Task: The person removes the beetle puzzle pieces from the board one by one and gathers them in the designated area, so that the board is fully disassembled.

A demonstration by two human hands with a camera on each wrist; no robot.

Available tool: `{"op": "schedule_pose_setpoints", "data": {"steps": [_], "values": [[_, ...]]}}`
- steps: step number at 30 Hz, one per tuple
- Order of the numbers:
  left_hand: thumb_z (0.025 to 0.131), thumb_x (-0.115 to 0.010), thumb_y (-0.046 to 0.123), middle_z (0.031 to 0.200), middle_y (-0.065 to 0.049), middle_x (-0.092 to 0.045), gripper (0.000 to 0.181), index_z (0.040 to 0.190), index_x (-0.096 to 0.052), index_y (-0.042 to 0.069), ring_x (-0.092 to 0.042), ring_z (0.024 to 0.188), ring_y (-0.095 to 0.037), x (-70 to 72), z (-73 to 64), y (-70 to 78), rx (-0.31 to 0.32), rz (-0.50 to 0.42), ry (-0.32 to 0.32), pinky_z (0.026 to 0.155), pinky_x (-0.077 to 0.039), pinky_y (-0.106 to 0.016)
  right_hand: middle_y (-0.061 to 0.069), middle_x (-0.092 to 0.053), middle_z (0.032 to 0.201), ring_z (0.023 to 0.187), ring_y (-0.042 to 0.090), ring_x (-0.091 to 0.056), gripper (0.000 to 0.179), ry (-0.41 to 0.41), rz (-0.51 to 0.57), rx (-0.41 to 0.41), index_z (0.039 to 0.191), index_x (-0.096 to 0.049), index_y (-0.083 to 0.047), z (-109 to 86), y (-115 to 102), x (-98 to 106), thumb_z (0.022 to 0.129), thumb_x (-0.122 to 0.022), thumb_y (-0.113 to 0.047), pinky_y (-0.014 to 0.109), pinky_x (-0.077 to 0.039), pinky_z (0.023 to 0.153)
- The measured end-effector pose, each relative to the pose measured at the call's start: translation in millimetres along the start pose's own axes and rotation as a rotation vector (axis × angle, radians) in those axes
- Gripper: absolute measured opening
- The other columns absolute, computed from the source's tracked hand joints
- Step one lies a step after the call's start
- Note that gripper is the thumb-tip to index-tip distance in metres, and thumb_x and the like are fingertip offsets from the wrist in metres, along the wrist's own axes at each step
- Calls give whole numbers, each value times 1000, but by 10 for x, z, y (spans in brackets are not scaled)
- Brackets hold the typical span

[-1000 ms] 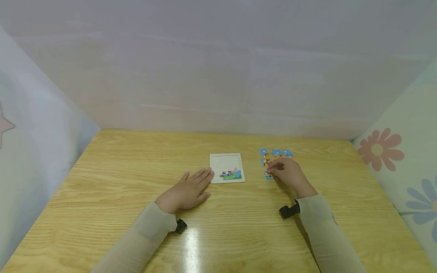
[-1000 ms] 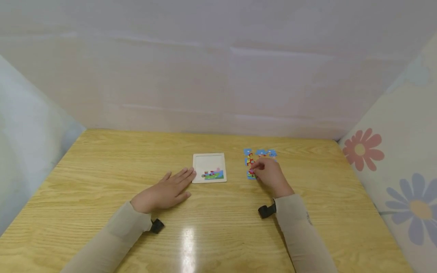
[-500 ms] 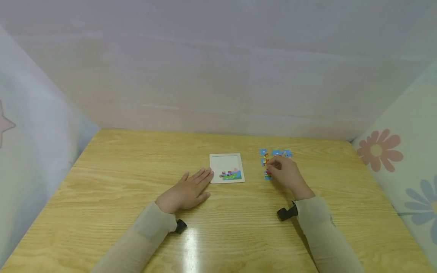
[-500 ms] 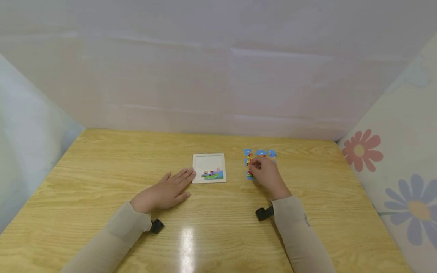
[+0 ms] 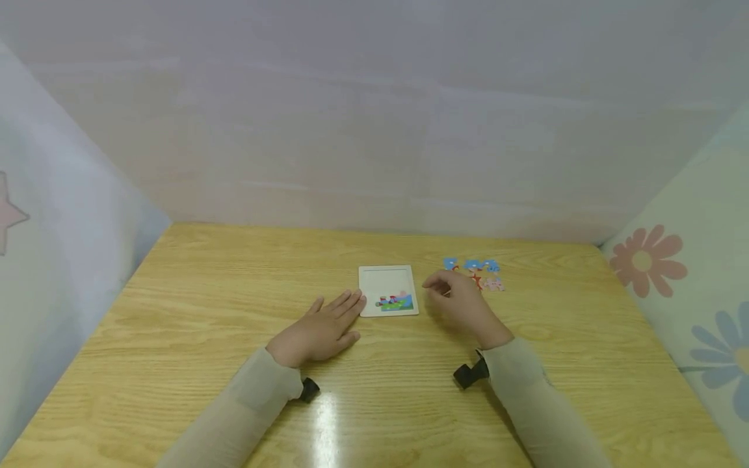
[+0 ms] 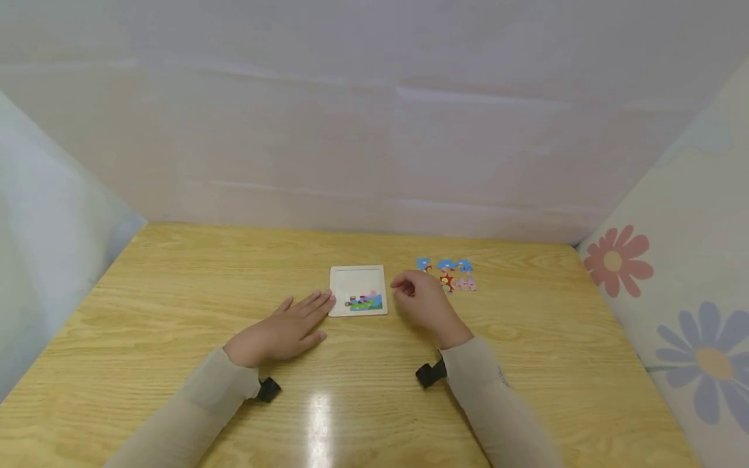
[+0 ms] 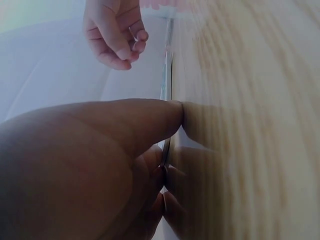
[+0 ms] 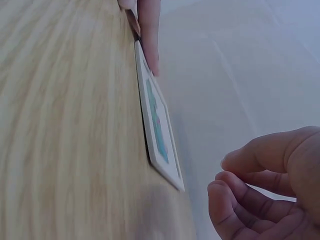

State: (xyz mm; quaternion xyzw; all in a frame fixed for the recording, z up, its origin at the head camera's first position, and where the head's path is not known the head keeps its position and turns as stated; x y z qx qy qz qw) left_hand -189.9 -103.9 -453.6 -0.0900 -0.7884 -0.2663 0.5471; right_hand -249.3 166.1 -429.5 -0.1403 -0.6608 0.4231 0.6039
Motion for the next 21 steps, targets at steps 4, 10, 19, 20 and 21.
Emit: {"op": "schedule_pose_setpoints", "data": {"steps": [4,10,19,20,21], "values": [[109,-43,39,170,-5,-7,67,164,-15,12,-5,156,-25,3,0,3,-2,-4,2,121,-5,-62,6,-70,103,93,22,-65,15,-33,15,18,110,-72,-2,87,-89,-99,98,-66,-9,42,-56,85],[109,-43,39,170,-5,-8,67,164,-16,12,-6,156,-25,3,7,7,4,-11,4,121,-6,-63,5,-71,101,91,18,-66,13,-98,22,24,107,-73,-2,210,-191,-255,96,-70,-7,38,-56,85],[109,-42,40,170,-4,-7,67,164,-16,12,-5,156,-25,-20,32,-13,8,-4,1,121,-6,-63,3,-69,97,88,15,-63,13,-174,-19,-9,105,-74,-3,339,-274,-426,93,-72,-5,33,-55,83],[109,-42,40,170,-4,-7,67,164,-16,12,-5,156,-25,-22,34,-15,7,-7,0,121,-5,-63,3,-69,97,87,15,-63,13,-181,-18,-10,105,-73,-3,346,-276,-441,93,-72,-4,33,-55,82],[109,-42,40,170,-4,-7,67,164,-16,12,-5,156,-25,-24,34,-16,6,-7,1,121,-5,-63,3,-69,96,86,15,-62,13,-188,-15,-11,105,-73,-3,353,-275,-455,92,-72,-4,33,-55,81]]}}
Point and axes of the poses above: each hand's wrist, its own z-axis towards the middle knuckle, its own x-axis out of the back of the hand, y = z × x, the point moved 3 cm from there along z, towards the middle knuckle
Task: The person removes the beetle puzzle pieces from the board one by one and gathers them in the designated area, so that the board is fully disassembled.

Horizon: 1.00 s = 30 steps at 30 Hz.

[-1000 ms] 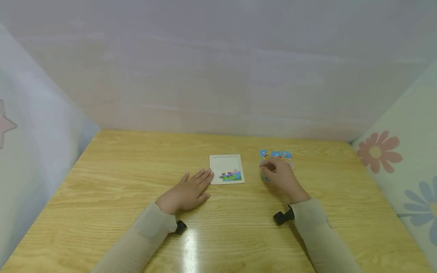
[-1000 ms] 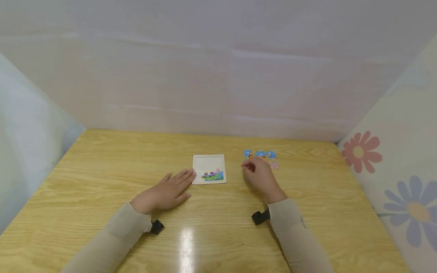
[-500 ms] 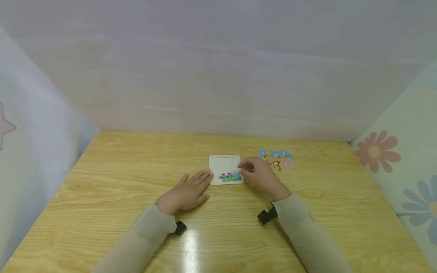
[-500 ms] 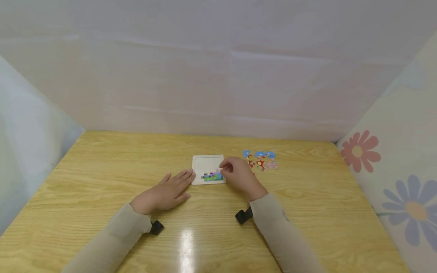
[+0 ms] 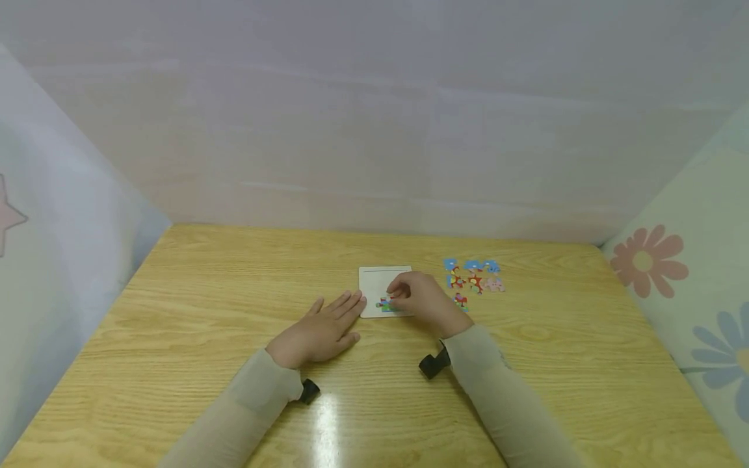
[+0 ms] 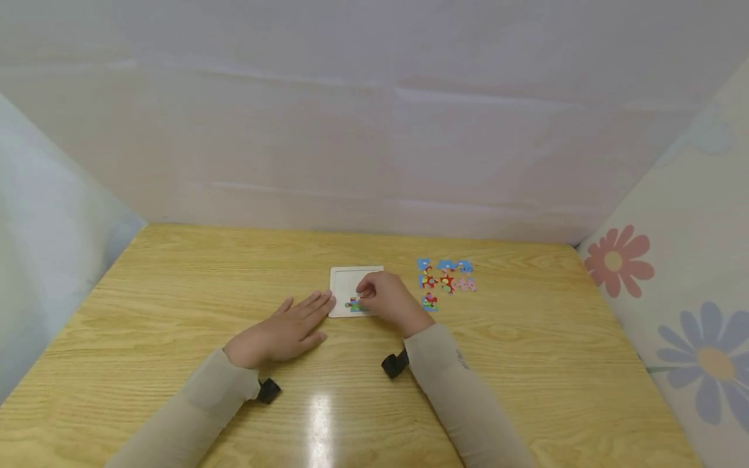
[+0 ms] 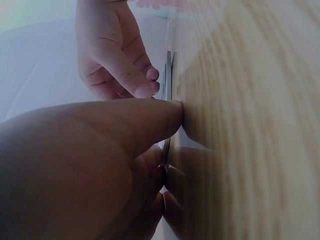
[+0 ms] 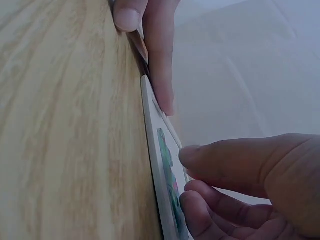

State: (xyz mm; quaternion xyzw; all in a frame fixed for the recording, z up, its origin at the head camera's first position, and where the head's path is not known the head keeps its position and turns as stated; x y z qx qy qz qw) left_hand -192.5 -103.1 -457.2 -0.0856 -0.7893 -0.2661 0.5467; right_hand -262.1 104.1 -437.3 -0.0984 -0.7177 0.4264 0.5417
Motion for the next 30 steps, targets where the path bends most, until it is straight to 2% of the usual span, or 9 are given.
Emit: {"op": "schedule_pose_setpoints", "data": {"steps": [7,18,30], "values": [[109,-42,40,170,-4,-8,66,164,-16,13,-6,156,-24,-2,-3,10,-6,14,3,121,-6,-63,3,-67,99,85,16,-60,13,-31,40,-22,103,-73,-4,24,38,-65,90,-74,-5,32,-53,79],[109,-42,37,170,-7,-9,66,163,-17,9,-8,156,-28,9,-17,1,-20,17,18,120,-8,-66,3,-64,98,88,16,-59,17,-80,-42,17,106,-72,-5,86,34,-77,89,-77,-6,31,-52,82],[109,-42,37,170,-8,-10,65,163,-18,9,-8,156,-28,8,-5,-5,-25,14,22,120,-8,-66,5,-61,101,88,16,-57,17,-89,-24,12,106,-68,-3,86,66,-101,89,-74,-2,31,-51,82]]}}
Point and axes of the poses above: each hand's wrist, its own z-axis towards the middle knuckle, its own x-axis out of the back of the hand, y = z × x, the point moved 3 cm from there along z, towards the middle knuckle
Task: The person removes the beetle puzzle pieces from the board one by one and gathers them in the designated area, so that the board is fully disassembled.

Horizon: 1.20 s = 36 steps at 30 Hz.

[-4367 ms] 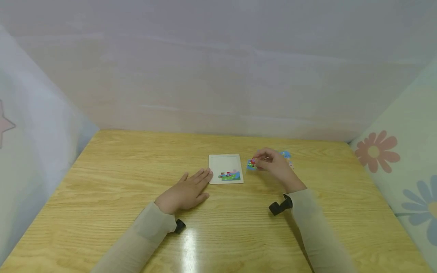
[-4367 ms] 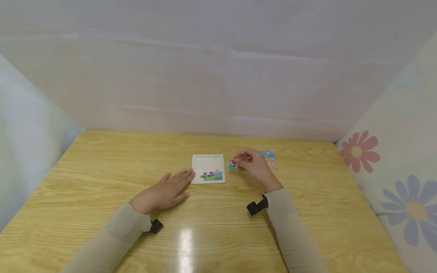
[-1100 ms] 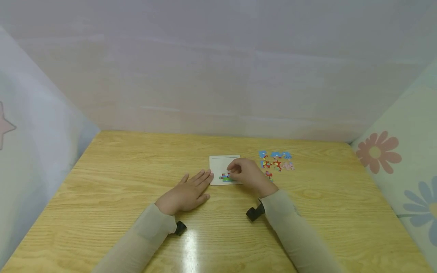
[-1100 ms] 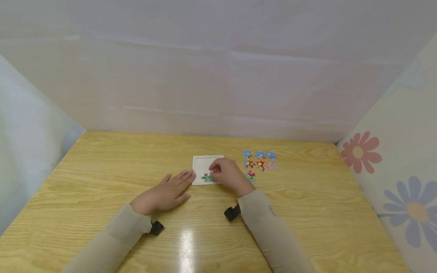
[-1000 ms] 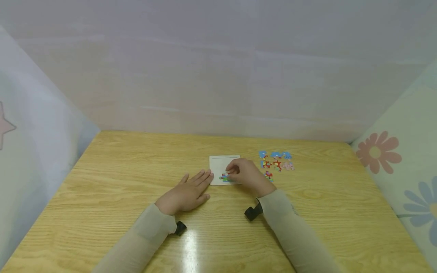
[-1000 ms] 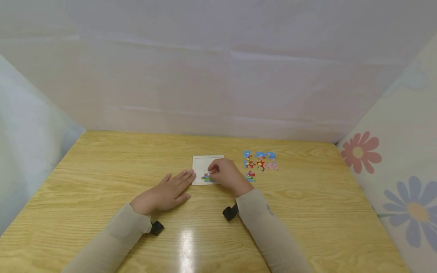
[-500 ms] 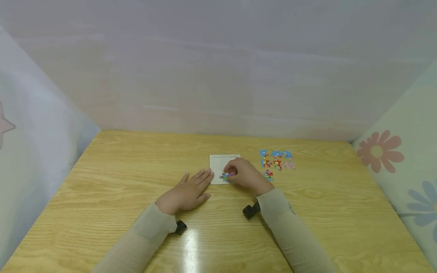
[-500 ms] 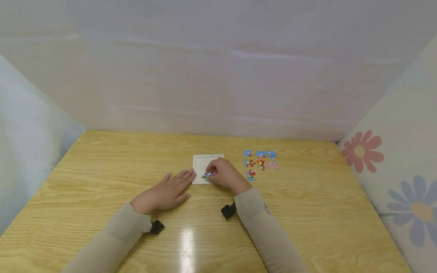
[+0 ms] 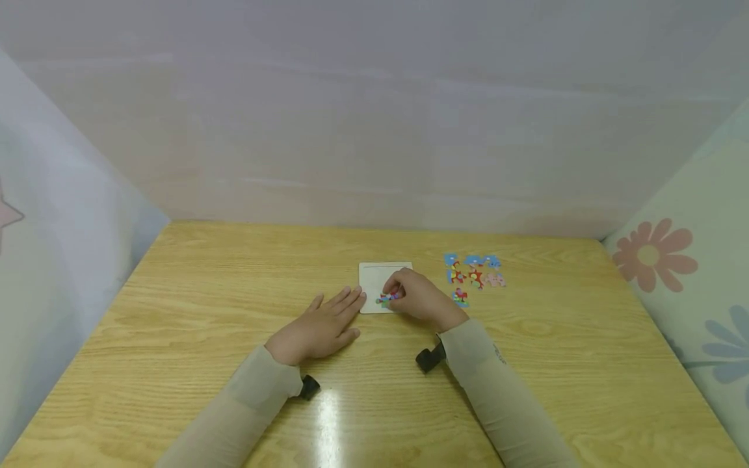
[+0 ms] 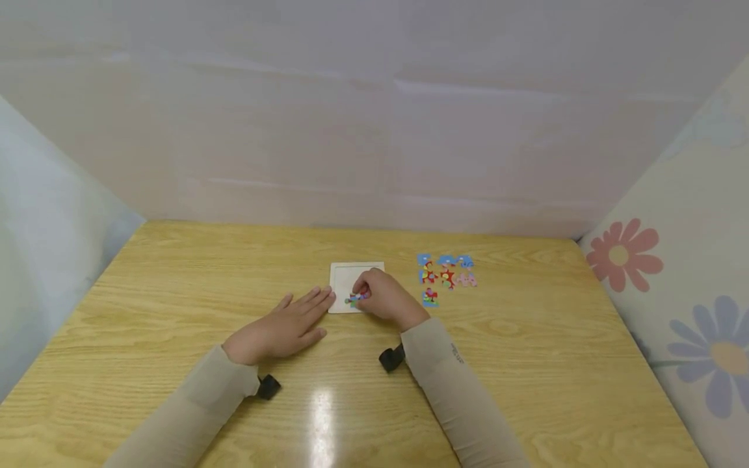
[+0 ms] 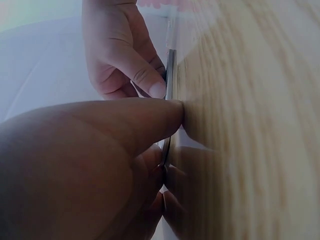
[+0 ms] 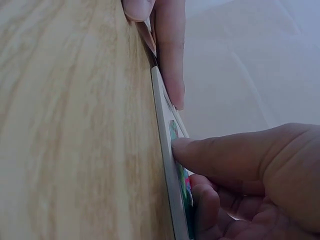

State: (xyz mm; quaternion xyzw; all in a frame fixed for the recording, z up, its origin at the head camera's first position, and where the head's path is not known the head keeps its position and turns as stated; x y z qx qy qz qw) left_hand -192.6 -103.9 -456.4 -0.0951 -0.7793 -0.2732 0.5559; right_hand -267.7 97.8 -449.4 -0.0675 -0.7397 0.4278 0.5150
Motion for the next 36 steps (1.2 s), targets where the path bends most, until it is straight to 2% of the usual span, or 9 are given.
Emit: {"op": "schedule_pose_setpoints", "data": {"steps": [14,26,32,36], "values": [[109,-42,39,170,-5,-7,67,164,-15,11,-6,156,-26,2,13,5,11,2,-15,121,-6,-64,6,-58,98,87,17,-54,20,0,-34,28,107,-63,-3,22,7,10,90,-73,-1,31,-49,81],[109,-42,37,170,-6,-8,66,163,-16,10,-7,156,-27,-1,-17,4,8,-7,-6,120,-6,-64,4,-60,98,89,17,-56,17,26,48,49,101,-65,-9,8,27,6,88,-74,-2,32,-50,81],[109,-42,39,170,-5,-7,67,164,-15,11,-6,156,-26,-27,2,-11,9,-8,-1,121,-5,-64,-1,-66,95,89,15,-59,8,39,61,28,101,-70,-12,-14,52,57,96,-67,-7,32,-51,83],[109,-42,39,170,-5,-7,67,164,-15,11,-5,156,-26,-33,8,-18,9,-9,1,121,-5,-64,-1,-67,98,91,16,-60,8,40,91,7,102,-72,-13,-19,78,91,99,-65,-9,34,-52,84]]}}
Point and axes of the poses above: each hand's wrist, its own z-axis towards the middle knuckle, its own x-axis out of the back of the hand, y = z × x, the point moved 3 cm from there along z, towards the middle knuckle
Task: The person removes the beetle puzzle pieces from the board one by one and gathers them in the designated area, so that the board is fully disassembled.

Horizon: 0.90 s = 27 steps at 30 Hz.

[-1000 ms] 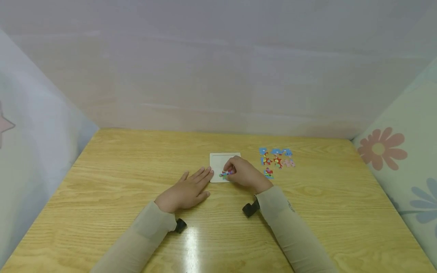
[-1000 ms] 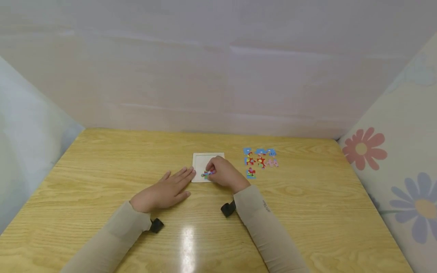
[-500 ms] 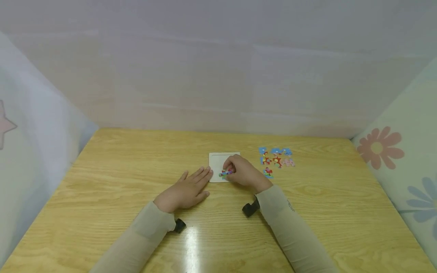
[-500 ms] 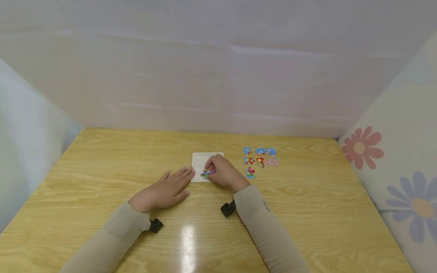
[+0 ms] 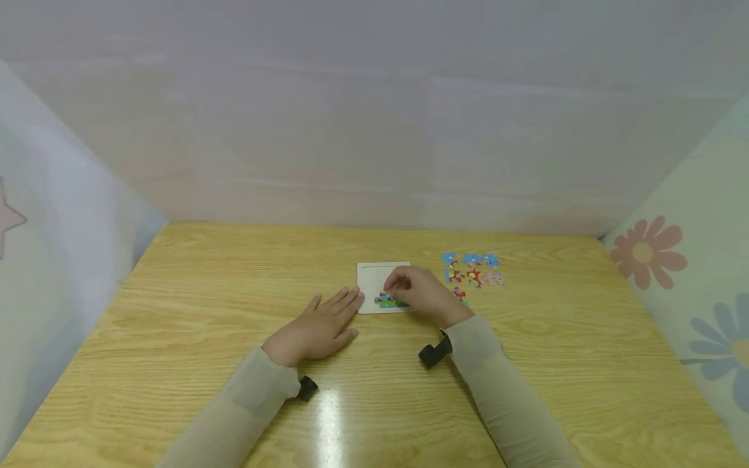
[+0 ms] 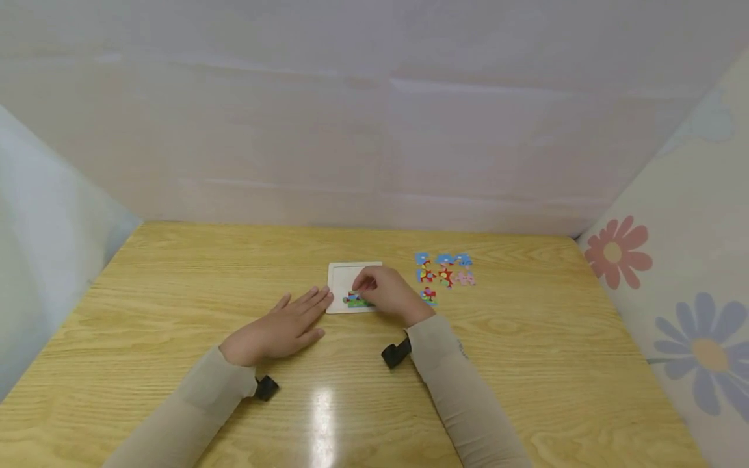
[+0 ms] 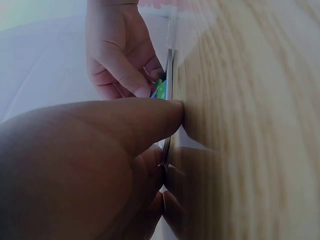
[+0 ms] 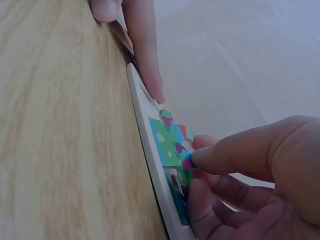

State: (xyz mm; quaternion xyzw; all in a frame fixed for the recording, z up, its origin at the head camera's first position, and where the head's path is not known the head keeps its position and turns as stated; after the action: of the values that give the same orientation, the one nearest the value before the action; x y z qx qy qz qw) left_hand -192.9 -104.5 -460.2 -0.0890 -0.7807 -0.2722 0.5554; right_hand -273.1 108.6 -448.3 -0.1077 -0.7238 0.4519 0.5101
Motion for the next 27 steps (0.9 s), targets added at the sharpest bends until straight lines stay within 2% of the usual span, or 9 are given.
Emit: {"op": "schedule_pose_setpoints", "data": {"steps": [11,16,23,27], "values": [[109,-42,39,170,-5,-8,67,164,-16,11,-6,156,-26,23,-10,19,0,-10,2,121,-5,-64,-1,-69,96,88,18,-61,9,36,25,-28,100,-75,-15,21,51,94,97,-68,-11,34,-52,79],[109,-42,39,170,-5,-7,67,164,-16,11,-6,156,-27,29,-11,28,-4,-15,1,120,-5,-65,0,-69,98,89,18,-62,10,32,77,-41,101,-75,-14,-1,48,144,97,-67,-11,34,-52,80],[109,-41,40,170,-5,-7,67,164,-15,11,-5,156,-26,16,-2,22,-3,-3,-4,120,-5,-65,6,-69,99,85,23,-65,11,31,155,-10,104,-75,-10,-68,32,248,97,-66,-9,36,-57,79],[109,-41,38,170,-6,-8,66,164,-16,10,-6,156,-27,12,-2,15,-9,5,-4,120,-6,-65,5,-69,99,87,22,-64,10,50,156,8,103,-75,-9,-111,83,311,97,-67,-8,37,-56,81]]}}
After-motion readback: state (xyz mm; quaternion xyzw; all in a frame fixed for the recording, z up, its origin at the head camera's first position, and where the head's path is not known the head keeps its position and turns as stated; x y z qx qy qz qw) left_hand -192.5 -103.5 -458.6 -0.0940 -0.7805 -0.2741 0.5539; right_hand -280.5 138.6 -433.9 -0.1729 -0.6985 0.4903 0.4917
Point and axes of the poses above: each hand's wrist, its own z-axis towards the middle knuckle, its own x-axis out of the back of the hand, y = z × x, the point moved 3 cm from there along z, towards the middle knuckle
